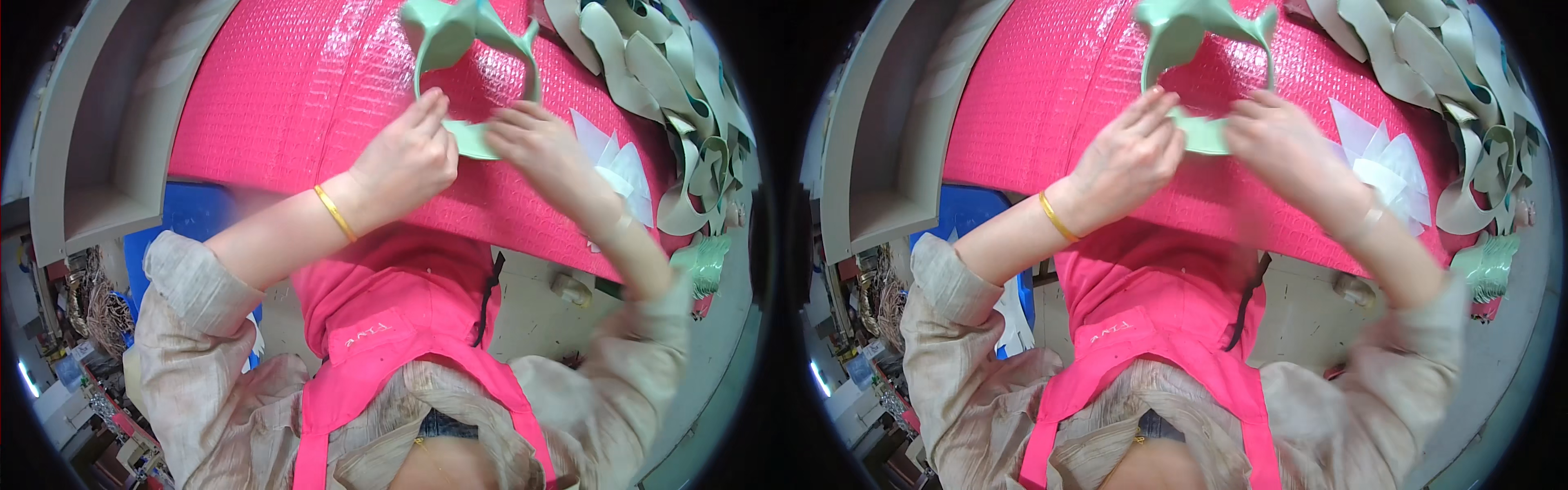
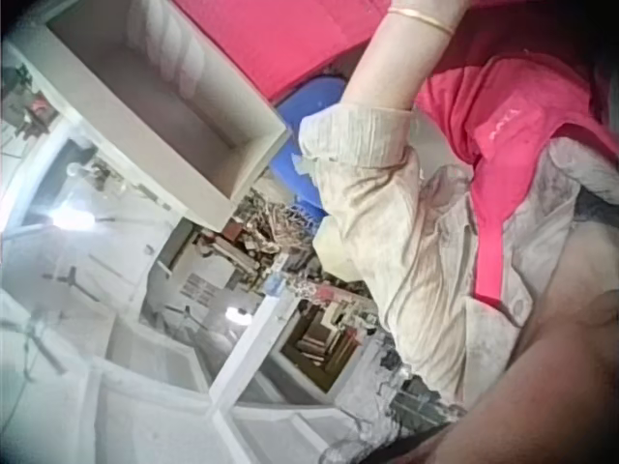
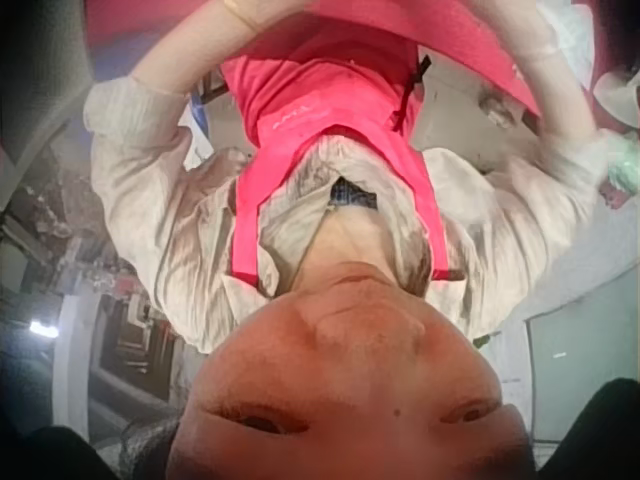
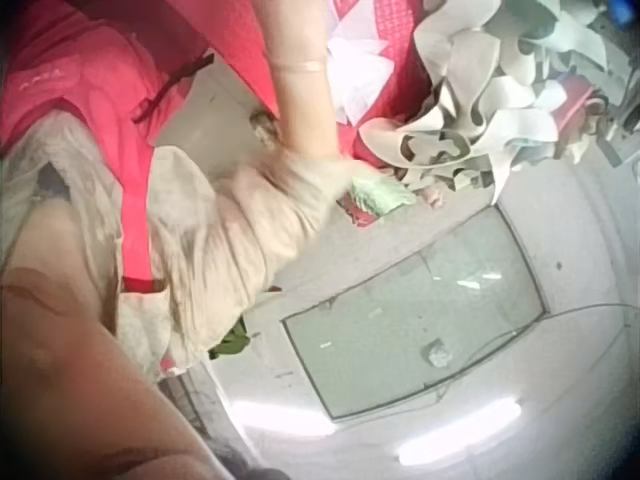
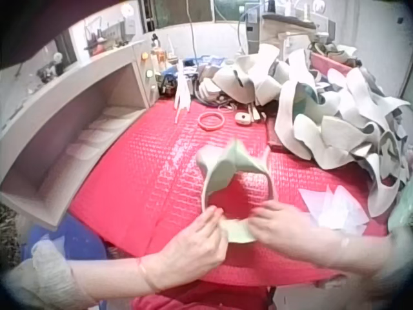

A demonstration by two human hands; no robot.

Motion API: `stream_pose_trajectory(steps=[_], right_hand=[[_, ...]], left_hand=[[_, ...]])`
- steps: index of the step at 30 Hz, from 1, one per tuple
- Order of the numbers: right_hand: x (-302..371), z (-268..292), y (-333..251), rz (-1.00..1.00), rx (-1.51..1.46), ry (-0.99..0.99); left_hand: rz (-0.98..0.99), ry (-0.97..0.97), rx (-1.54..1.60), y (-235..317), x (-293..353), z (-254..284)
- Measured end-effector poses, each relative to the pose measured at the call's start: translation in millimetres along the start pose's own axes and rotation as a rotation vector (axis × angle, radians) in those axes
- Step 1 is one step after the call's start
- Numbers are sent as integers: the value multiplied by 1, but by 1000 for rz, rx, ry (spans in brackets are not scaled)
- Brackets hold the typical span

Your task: The person assembles shoe components by hand on a pink textured work surface. They pick up a white shoe upper and a green insole, align them, and press the edges together to secure the fit. The process is repeated for multiple units, with the person handling the parts one at a time and placing the finished assemblies aside.

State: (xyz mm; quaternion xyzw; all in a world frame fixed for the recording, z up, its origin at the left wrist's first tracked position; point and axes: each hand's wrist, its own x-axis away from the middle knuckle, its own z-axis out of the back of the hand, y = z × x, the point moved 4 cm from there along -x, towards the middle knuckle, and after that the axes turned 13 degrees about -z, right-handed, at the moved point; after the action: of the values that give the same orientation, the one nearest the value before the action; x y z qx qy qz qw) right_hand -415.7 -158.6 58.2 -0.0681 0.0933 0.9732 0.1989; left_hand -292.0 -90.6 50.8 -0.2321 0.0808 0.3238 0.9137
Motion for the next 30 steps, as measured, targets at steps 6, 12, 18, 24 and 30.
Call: stream_pose_trajectory(steps=[6,12,18,24,30], right_hand=[[42,-1,-19,175,440,-399],[39,4,-21,-37,357,-369],[19,13,-22,35,172,-369],[-25,96,-5,-161,-135,168],[-47,-2,9,-508,-671,8]], left_hand=[[269,120,462,52,-4,-27],[362,155,612,57,1,-37],[405,141,586,64,-20,-35],[948,824,1353,37,-20,-32],[1507,944,2502,104,41,-9]])
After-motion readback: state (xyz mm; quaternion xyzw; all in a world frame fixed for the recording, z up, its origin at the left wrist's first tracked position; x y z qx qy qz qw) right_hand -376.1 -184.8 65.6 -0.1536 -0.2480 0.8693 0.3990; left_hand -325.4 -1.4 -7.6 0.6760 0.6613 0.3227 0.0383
